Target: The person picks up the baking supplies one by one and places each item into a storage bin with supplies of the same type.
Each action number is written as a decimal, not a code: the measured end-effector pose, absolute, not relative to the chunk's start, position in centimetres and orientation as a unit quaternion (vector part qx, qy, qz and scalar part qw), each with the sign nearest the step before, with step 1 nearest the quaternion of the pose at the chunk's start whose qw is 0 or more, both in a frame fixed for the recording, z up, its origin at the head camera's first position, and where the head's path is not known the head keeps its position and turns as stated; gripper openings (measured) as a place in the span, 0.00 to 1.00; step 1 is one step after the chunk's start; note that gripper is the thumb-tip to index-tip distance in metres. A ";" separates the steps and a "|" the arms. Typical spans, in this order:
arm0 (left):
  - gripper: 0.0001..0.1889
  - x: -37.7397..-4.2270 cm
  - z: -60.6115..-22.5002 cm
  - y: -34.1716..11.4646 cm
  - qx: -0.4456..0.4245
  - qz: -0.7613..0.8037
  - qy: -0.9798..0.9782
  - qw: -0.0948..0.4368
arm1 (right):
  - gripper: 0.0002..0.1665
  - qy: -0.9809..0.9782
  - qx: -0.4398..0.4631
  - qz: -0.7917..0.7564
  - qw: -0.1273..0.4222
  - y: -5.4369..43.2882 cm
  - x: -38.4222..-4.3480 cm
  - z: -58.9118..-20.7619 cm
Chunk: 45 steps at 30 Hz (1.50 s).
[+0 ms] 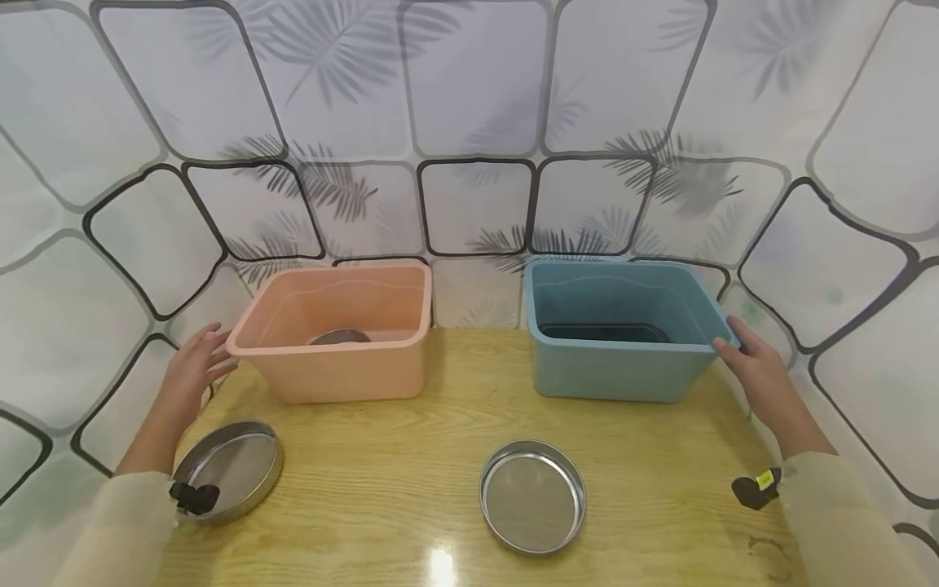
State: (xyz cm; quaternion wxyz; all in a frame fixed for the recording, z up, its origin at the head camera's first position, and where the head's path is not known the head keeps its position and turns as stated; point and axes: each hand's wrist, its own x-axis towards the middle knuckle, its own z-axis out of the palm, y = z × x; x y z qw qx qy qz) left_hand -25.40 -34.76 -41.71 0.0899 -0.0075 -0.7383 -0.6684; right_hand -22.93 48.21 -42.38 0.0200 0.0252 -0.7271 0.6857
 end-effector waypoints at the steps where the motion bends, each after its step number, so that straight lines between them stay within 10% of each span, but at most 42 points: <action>1: 0.37 -25.0 -41.7 -34.8 -0.007 -0.664 -0.742 0.092 | 0.44 -0.724 0.026 0.689 0.023 48.2 -22.9 -42.4; 21: 0.30 -16.4 -45.6 -36.9 -0.015 -0.477 -0.869 0.135 | 0.44 -0.710 0.035 0.702 0.039 48.0 -22.6 -42.5; 45: 0.35 -12.3 -50.0 -38.5 0.066 -0.465 -0.882 0.031 | 0.43 -0.714 0.027 0.698 0.046 48.1 -22.6 -42.7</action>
